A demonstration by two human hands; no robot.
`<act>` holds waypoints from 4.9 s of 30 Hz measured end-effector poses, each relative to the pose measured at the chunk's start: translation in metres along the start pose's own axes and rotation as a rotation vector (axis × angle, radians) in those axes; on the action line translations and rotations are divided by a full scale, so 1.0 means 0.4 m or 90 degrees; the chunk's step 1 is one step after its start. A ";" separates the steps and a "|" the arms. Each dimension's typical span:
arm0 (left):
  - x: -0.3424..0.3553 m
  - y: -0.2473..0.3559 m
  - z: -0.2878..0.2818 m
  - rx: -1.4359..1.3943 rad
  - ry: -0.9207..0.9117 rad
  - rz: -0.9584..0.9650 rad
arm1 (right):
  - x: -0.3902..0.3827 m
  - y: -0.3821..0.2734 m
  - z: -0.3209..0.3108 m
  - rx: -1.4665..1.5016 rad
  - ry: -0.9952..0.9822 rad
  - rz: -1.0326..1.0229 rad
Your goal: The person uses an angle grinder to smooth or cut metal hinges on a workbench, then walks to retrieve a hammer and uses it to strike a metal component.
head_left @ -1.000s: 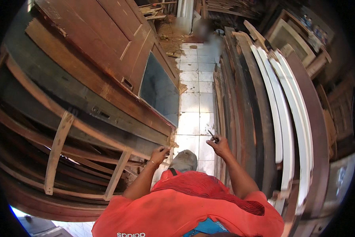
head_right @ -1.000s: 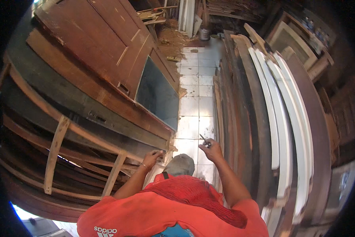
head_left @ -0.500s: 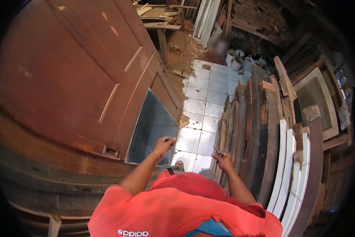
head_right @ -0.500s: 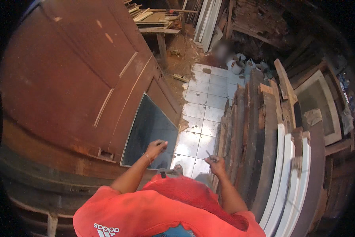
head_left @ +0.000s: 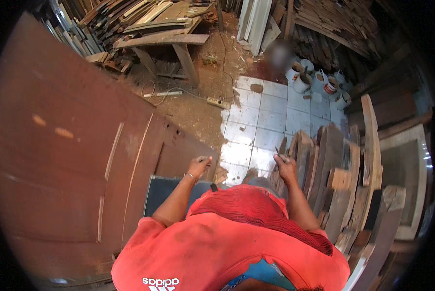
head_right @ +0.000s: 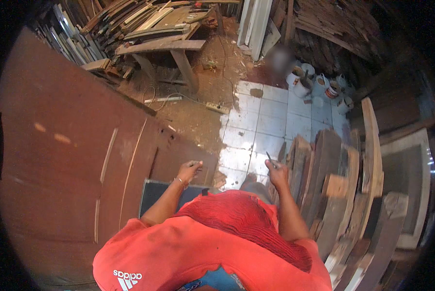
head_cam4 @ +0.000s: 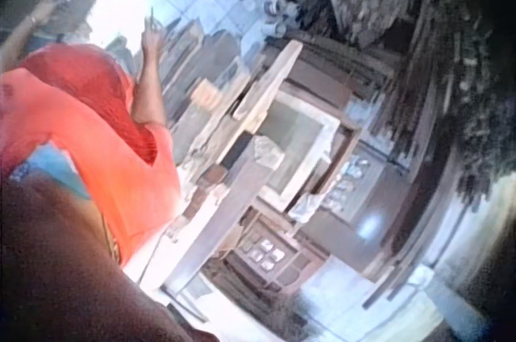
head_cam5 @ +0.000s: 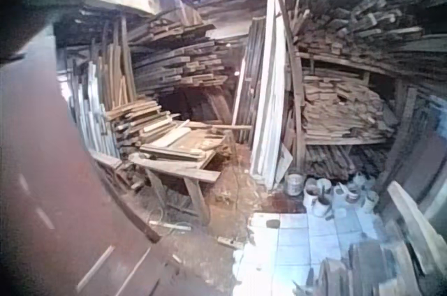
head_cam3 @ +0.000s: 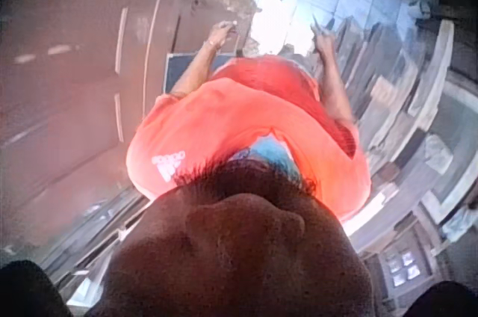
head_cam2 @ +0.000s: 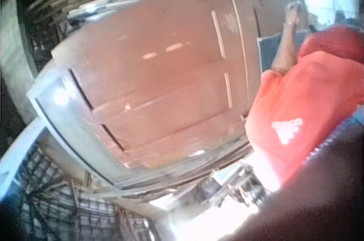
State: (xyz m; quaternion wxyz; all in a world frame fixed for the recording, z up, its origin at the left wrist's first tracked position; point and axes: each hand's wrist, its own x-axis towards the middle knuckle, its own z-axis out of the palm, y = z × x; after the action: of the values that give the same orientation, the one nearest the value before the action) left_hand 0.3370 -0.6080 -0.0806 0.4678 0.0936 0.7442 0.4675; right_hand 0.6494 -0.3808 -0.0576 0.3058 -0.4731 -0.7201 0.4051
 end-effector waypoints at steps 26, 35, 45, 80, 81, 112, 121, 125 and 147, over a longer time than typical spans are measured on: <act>1.458 1.330 0.205 -0.054 0.028 0.094 | 2.126 -0.020 0.479 -0.084 -0.205 -0.029; 1.878 1.592 0.248 -0.149 0.256 -0.023 | 2.923 -0.218 0.745 -0.144 -0.242 -0.143; 2.015 1.813 0.206 -0.432 0.373 0.057 | 3.544 -0.641 1.416 -0.098 -0.356 -0.405; 2.605 2.433 -0.074 -0.979 0.465 0.574 | 3.568 -1.075 1.596 0.260 -1.301 0.176; 2.589 2.423 -0.072 -0.976 0.474 0.576 | 3.558 -1.059 1.602 0.261 -1.310 0.176; 2.264 2.233 -0.253 -0.880 0.556 0.422 | 3.349 -1.129 1.682 0.204 -0.977 -0.563; 2.229 2.255 -0.232 -0.869 0.404 0.492 | 3.309 -1.253 1.667 0.214 -0.967 -0.448; 2.238 2.279 -0.223 -0.900 0.403 0.501 | 3.309 -1.250 1.668 0.276 -0.977 -0.430; 2.241 2.315 -0.248 -0.847 0.398 0.528 | 3.318 -1.265 1.691 0.211 -0.979 -0.426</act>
State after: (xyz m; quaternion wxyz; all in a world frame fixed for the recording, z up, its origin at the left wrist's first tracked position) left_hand -0.5049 0.3535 0.1116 -0.0114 -0.0696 0.3143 0.9467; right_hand -0.6122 0.5401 0.1320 -0.0993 0.2221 -0.7606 0.6020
